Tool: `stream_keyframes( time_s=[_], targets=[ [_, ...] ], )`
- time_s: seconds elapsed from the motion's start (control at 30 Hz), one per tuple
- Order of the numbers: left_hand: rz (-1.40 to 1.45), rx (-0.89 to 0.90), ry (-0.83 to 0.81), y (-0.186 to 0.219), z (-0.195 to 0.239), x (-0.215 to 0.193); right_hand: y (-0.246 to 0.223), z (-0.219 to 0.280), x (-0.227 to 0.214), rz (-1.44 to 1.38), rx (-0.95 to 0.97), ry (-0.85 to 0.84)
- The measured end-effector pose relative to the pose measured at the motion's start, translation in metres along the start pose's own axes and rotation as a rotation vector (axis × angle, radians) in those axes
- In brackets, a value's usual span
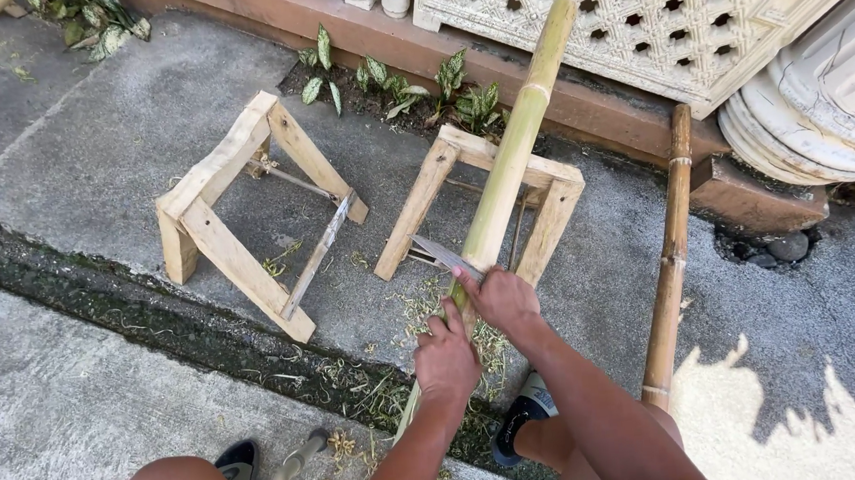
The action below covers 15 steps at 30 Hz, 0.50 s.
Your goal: Scraping the outer surface of a bamboo pole using a metal knife.
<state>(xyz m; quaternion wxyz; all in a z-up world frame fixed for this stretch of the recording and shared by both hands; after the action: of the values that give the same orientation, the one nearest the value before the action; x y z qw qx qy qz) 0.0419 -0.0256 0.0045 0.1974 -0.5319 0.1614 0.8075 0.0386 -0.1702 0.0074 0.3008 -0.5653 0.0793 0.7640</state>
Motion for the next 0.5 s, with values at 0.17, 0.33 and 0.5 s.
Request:
stream_keyframes(
  time_s=[0.17, 0.33, 0.5],
  targets=[
    [0.013, -0.009, 0.001, -0.001, -0.001, 0.004, 0.000, -0.001, -0.002, -0.001, -0.005, -0.010],
    [0.020, -0.007, 0.008, -0.001, 0.000, 0.000, -0.002, 0.000, -0.006, 0.022, -0.025, 0.011],
    [0.074, -0.014, 0.043, 0.001, -0.002, 0.007, -0.002, 0.000, -0.010, 0.056, -0.021, 0.000]
  ],
)
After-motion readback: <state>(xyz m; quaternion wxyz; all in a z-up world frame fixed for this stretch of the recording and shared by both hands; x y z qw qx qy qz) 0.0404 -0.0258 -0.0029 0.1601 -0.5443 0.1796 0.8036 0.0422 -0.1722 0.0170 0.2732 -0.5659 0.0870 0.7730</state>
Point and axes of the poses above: each hand's wrist, its own z-axis away from the middle knuckle, its own x-axis out of the palm, y = z × x, the point moved 7 cm from there along -z, towards the middle knuckle, and after that the axes turned 15 degrees about -x, right-handed, at the moved point
